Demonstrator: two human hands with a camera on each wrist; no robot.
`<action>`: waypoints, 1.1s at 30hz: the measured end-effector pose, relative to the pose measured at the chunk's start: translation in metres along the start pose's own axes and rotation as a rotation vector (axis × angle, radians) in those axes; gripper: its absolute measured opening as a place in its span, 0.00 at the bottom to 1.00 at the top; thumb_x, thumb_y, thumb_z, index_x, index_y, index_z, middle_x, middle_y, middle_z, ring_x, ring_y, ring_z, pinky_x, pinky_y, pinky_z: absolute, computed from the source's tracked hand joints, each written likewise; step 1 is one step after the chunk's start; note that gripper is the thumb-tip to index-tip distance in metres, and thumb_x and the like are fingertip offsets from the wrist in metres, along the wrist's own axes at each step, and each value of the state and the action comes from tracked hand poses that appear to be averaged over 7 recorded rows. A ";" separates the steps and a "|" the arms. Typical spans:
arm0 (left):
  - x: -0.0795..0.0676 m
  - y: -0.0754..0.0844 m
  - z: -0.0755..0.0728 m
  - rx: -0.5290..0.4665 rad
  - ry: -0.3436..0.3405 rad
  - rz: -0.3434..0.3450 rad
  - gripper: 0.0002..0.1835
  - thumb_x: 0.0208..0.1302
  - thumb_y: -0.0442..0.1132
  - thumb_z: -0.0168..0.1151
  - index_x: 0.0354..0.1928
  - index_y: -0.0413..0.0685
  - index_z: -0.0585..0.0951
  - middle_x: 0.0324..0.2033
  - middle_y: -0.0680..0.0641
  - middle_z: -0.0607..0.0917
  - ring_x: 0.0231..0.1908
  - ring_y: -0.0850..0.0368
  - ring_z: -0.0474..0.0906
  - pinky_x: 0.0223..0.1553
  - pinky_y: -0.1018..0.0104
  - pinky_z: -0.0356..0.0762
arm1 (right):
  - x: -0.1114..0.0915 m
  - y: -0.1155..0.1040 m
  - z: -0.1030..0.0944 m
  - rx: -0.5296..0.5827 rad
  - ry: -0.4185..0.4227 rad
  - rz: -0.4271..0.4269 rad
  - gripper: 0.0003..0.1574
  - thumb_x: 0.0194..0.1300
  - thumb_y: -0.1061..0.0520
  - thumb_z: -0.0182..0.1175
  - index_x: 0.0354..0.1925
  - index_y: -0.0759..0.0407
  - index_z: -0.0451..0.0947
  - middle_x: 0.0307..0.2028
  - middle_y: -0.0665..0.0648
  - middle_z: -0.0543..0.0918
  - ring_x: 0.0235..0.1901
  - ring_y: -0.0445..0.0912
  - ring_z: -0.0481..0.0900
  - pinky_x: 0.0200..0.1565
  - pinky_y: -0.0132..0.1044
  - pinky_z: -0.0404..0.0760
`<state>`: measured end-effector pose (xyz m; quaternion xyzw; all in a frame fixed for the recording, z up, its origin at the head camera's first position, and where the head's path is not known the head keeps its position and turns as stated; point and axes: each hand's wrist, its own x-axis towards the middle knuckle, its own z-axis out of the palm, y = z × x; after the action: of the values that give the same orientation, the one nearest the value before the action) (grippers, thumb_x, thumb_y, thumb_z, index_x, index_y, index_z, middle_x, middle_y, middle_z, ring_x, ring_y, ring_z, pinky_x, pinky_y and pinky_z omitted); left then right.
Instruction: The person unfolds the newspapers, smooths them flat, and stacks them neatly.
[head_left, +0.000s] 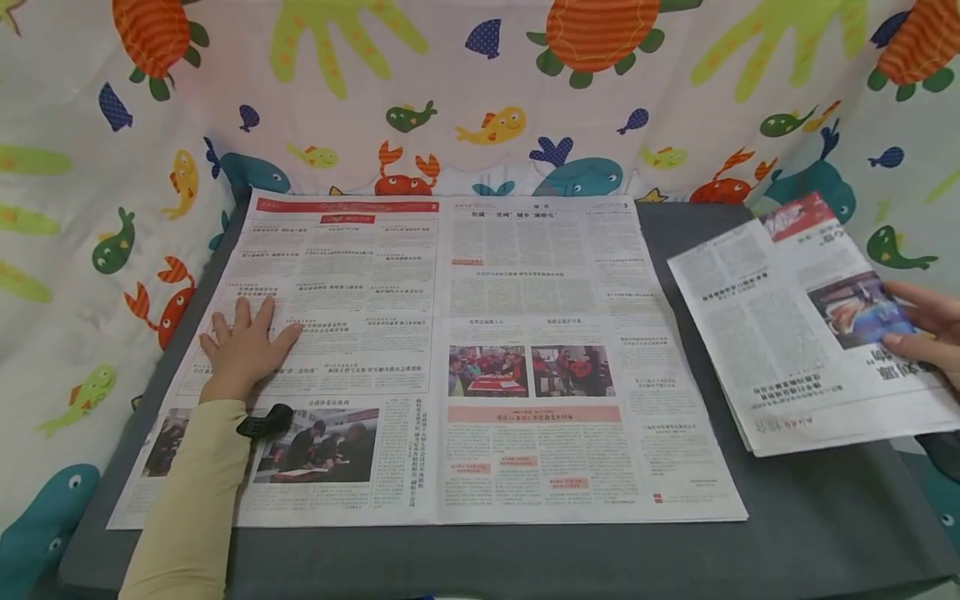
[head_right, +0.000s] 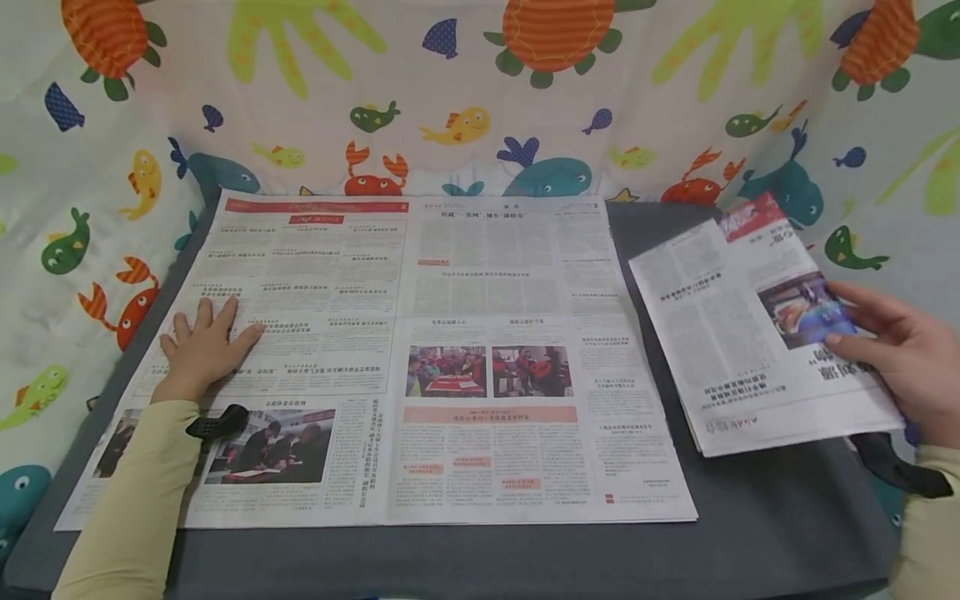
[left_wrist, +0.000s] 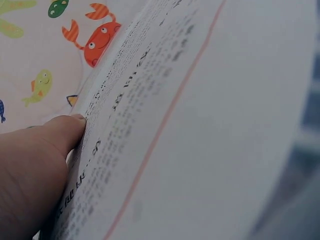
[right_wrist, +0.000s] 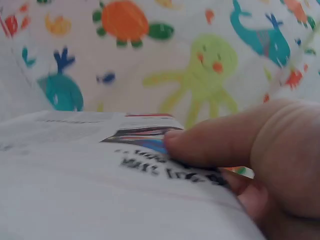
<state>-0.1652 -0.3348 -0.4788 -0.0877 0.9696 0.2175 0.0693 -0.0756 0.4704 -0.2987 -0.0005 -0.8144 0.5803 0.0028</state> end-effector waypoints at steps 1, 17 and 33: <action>0.000 -0.001 0.001 0.003 0.001 -0.001 0.48 0.73 0.65 0.46 0.81 0.44 0.43 0.78 0.25 0.33 0.73 0.15 0.21 0.66 0.16 0.22 | 0.006 -0.009 0.010 0.089 0.012 -0.028 0.42 0.73 0.75 0.50 0.75 0.42 0.66 0.47 0.33 0.82 0.34 0.32 0.86 0.27 0.27 0.82; 0.004 -0.003 0.006 0.034 0.032 -0.011 0.48 0.72 0.64 0.47 0.82 0.45 0.45 0.78 0.26 0.35 0.74 0.16 0.23 0.67 0.17 0.23 | 0.088 -0.063 0.272 0.486 -0.210 0.157 0.42 0.72 0.68 0.57 0.79 0.53 0.58 0.51 0.48 0.80 0.44 0.38 0.86 0.40 0.31 0.87; 0.001 0.001 0.005 0.031 0.023 -0.011 0.48 0.72 0.65 0.47 0.82 0.45 0.45 0.79 0.26 0.36 0.74 0.16 0.23 0.67 0.17 0.23 | 0.073 0.016 0.367 0.234 -0.182 0.368 0.43 0.74 0.64 0.57 0.80 0.47 0.55 0.68 0.65 0.73 0.45 0.41 0.84 0.42 0.35 0.86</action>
<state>-0.1664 -0.3323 -0.4828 -0.0946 0.9731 0.2010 0.0606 -0.1509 0.1297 -0.4336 -0.0965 -0.7247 0.6591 -0.1763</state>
